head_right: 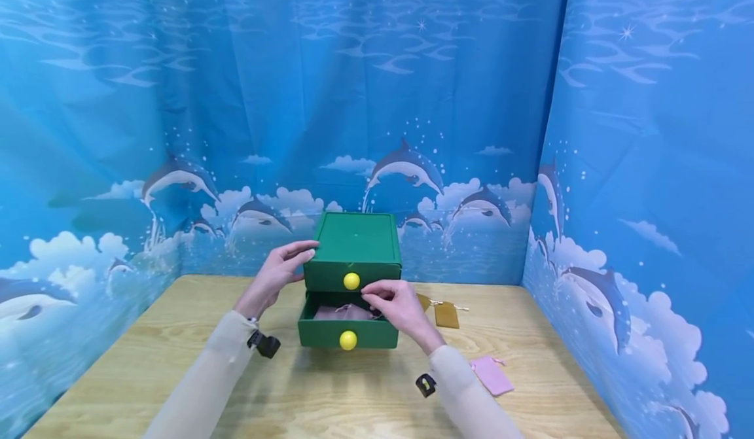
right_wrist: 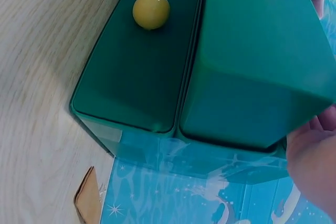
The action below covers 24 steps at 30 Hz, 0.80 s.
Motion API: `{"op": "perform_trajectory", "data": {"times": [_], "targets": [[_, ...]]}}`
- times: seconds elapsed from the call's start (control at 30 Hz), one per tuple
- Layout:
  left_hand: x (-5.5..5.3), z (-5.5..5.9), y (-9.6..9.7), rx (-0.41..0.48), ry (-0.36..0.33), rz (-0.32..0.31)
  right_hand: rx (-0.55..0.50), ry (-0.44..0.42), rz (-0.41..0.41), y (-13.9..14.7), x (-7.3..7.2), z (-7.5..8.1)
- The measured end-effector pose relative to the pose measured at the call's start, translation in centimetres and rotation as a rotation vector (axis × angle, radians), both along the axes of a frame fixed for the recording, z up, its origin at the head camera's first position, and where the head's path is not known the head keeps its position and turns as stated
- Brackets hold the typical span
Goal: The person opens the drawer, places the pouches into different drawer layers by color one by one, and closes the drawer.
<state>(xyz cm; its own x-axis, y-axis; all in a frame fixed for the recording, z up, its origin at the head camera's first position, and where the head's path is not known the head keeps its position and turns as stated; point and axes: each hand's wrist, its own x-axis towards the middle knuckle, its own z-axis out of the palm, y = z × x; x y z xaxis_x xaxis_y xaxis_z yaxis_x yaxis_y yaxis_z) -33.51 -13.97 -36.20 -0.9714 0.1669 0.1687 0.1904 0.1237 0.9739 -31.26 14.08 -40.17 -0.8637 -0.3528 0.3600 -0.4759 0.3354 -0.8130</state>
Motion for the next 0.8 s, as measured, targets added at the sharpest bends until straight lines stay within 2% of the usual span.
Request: {"op": "perform_trajectory", "data": {"times": [0.4, 0.57, 0.8], "targets": [[-0.1, 0.1, 0.0, -0.008, 0.0, -0.011, -0.034, 0.023, -0.054, 2.0, 0.2, -0.4], [-0.2, 0.1, 0.1, -0.013, 0.0, -0.009, -0.021, 0.001, -0.098, 3.1, 0.4, -0.2], [-0.2, 0.0, 0.0, 0.0, -0.003, -0.011, -0.013, -0.044, -0.108, 4.7, 0.4, -0.3]]}}
